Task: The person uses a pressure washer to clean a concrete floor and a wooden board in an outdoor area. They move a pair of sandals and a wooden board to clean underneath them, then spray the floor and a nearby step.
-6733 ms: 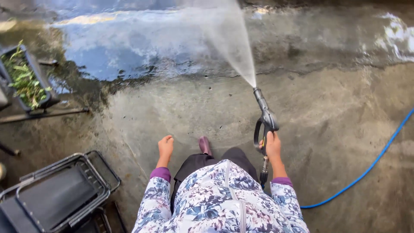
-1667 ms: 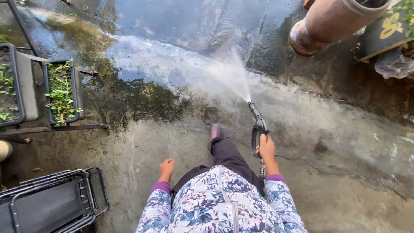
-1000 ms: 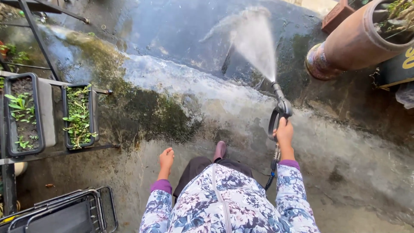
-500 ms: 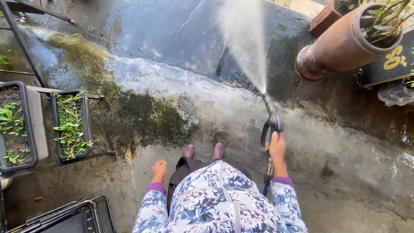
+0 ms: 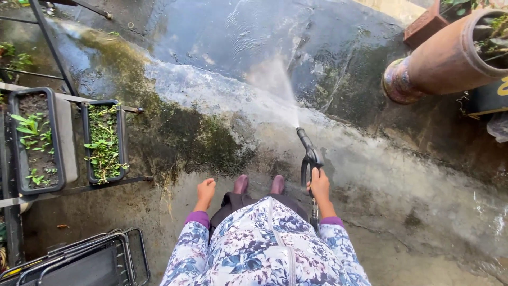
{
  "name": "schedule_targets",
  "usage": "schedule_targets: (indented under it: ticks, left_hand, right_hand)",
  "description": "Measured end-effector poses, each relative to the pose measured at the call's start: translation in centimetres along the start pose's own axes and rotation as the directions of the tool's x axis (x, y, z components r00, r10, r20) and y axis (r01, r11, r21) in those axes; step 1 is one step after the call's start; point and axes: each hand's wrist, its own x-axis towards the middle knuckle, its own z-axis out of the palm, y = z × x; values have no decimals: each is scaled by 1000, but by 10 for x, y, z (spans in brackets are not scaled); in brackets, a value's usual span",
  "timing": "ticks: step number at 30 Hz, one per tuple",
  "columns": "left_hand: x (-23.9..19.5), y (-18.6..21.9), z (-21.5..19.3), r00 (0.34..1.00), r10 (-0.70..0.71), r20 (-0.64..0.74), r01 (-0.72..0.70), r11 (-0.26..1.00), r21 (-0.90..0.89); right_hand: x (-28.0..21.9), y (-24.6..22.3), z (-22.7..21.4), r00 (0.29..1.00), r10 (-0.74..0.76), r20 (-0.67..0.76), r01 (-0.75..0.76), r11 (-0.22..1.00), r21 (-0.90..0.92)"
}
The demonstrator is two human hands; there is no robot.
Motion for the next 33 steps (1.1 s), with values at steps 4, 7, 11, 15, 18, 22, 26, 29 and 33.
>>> schedule_targets:
  ticks: [4, 7, 11, 15, 18, 22, 26, 29, 33]
  left_hand:
    - [-29, -26, -29, 997, -64, -44, 65, 997, 28]
    - [-29, -54, -37, 985, -136, -109, 134, 991, -31]
    - [-51, -60, -42, 966, -210, -149, 188, 971, -151]
    - [-46, -69, -26, 961, -225, -159, 187, 956, -225]
    - [-47, -64, -19, 963, -221, -151, 178, 950, -257]
    - [-40, -66, -15, 963, -217, -161, 161, 940, -301]
    - [-39, -68, -16, 961, -221, -164, 161, 935, -317]
    - [-39, -74, -15, 959, -227, -169, 161, 929, -332]
    - [-44, -75, -15, 960, -228, -163, 160, 924, -348]
  right_hand:
    - [33, -34, -1, 997, -72, -1, 72, 997, -9]
    - [58, -52, -5, 992, -121, -21, 122, 992, 13]
    - [91, -68, -8, 977, -204, -57, 206, 978, 41]
    - [95, -102, -15, 967, -235, -100, 241, 969, 56]
    - [131, -95, -11, 963, -241, -124, 250, 966, 62]
    - [132, -109, -16, 954, -275, -121, 283, 957, 57]
    - [117, -112, -20, 943, -290, -165, 313, 940, 136]
    - [94, -97, -22, 934, -295, -201, 326, 935, 142]
    - [71, -46, -14, 955, -248, -161, 260, 964, 60]
